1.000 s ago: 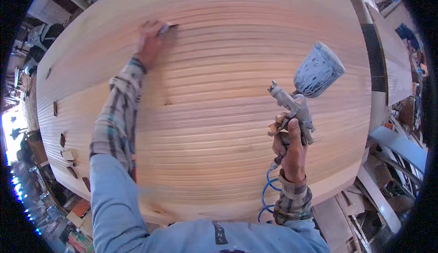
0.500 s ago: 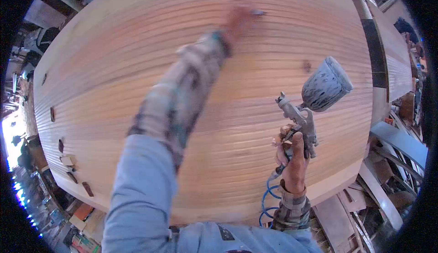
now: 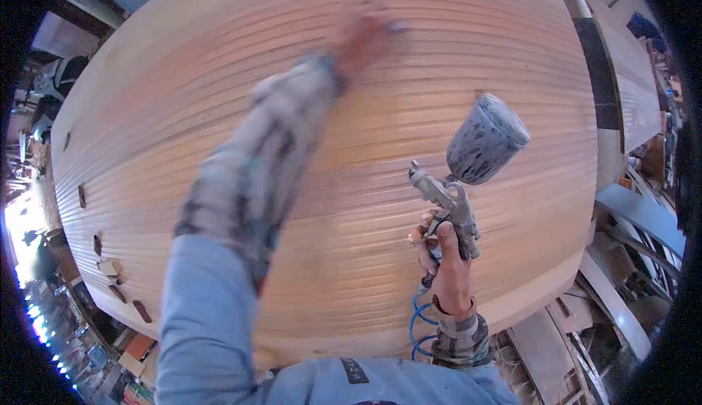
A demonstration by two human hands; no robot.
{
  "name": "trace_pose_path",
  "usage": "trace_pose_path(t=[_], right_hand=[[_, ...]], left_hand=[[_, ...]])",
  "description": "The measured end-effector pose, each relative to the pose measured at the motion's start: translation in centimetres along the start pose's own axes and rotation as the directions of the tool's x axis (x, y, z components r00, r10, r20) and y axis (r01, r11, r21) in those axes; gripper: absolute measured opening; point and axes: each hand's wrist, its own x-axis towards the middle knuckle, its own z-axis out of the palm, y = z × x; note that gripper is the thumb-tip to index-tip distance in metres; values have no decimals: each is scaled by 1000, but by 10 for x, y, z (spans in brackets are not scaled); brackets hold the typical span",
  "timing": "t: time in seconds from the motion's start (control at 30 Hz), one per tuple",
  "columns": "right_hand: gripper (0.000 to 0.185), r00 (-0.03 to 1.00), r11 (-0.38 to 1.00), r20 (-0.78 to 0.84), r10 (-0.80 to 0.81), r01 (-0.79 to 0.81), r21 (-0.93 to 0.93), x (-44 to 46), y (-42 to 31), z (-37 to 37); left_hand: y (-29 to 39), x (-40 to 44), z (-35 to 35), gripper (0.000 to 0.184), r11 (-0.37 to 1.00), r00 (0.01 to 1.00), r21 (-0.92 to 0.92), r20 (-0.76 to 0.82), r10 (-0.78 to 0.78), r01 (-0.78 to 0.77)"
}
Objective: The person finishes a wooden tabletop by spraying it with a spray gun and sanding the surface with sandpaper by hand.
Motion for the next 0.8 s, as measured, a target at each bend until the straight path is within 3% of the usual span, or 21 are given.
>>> trace_pose_path(t=[0.03, 0.07, 0.13, 0.17, 0.2, 0.27, 0.3, 0.33, 0.37, 0.4, 0.47, 0.5, 0.57, 0.63, 0.67, 0.7, 0.73, 0.77, 0.8], right_hand=[[35, 1000, 1000, -15, 2, -2, 27, -2, 0, -1], [35, 1000, 1000, -14, -3, 3, 15, -5, -1, -3], [34, 992, 1000, -128, 1, -2, -14, -11, -3, -6], [35, 991, 999, -123, -47, 47, -4, -13, -2, -8], [35, 991, 999, -125, -51, 52, 3, -12, 0, -9], [44, 987, 995, -128, -96, 91, -44, -11, 1, -11], [44, 988, 994, -119, -103, 99, -36, -10, 1, -12], [43, 991, 996, -101, -84, 83, -21, -8, 1, -11], [42, 995, 998, -80, -64, 63, -10, -6, 1, -11], [42, 995, 998, -65, -70, 70, -5, -4, -1, -10], [40, 997, 996, 13, -80, 80, -35, -1, -4, -9], [39, 994, 994, 49, -102, 104, -27, 0, -4, -11], [39, 995, 997, 60, -75, 76, -18, 1, -3, -10], [38, 997, 999, 61, -44, 45, -17, 1, -6, -14], [38, 1000, 1000, 27, 1, -1, 7, -1, -7, -12], [38, 999, 999, -3, 44, -43, 29, -3, -7, -10], [38, 999, 999, 13, 44, -44, 16, -2, -4, -10], [38, 998, 998, -36, 45, -43, 34, -3, 0, -11], [39, 996, 998, -78, 47, -43, 51, -3, 2, -10]], left_hand=[[-39, 48, 6, 7, 950, 964, 191, 141, 224, -249], [-78, 96, 11, 9, 805, 860, 313, 272, 432, -504], [-79, 95, 25, 10, 375, 537, 385, 602, 591, -844], [-75, 78, 13, 12, 821, 800, 195, 424, 423, -537], [-53, 64, 1, 14, 973, 896, 26, 395, 202, -231], [10, 16, -48, 20, 990, 919, 111, 393, 34, -84], [48, -17, -76, 24, 924, 926, 332, 373, 59, -192], [88, -47, -102, 28, 308, 859, 801, 478, 186, -513], [123, -82, -126, 33, -441, 768, 771, 594, 238, -460], [152, -117, -149, 37, -634, 755, 704, 594, 278, -321], [194, -164, -194, 36, -716, 798, 698, 441, 412, -16], [189, -160, -200, 36, -725, 797, 689, 440, 413, -5], [169, -136, -205, 35, -707, 751, 700, 520, 407, -101], [109, -86, -125, 17, -444, 824, 865, 418, 383, -232], [77, -61, -81, 16, 468, 959, 842, 187, 211, -267], [45, -36, -36, 17, 990, 998, 140, -62, 17, -8], [8, 5, -18, 12, 998, 983, 40, 174, -57, 50], [-29, 35, 8, 13, 992, 999, 120, 44, 32, -37], [-65, 75, 16, 17, 885, 945, 358, 241, 220, -297]])
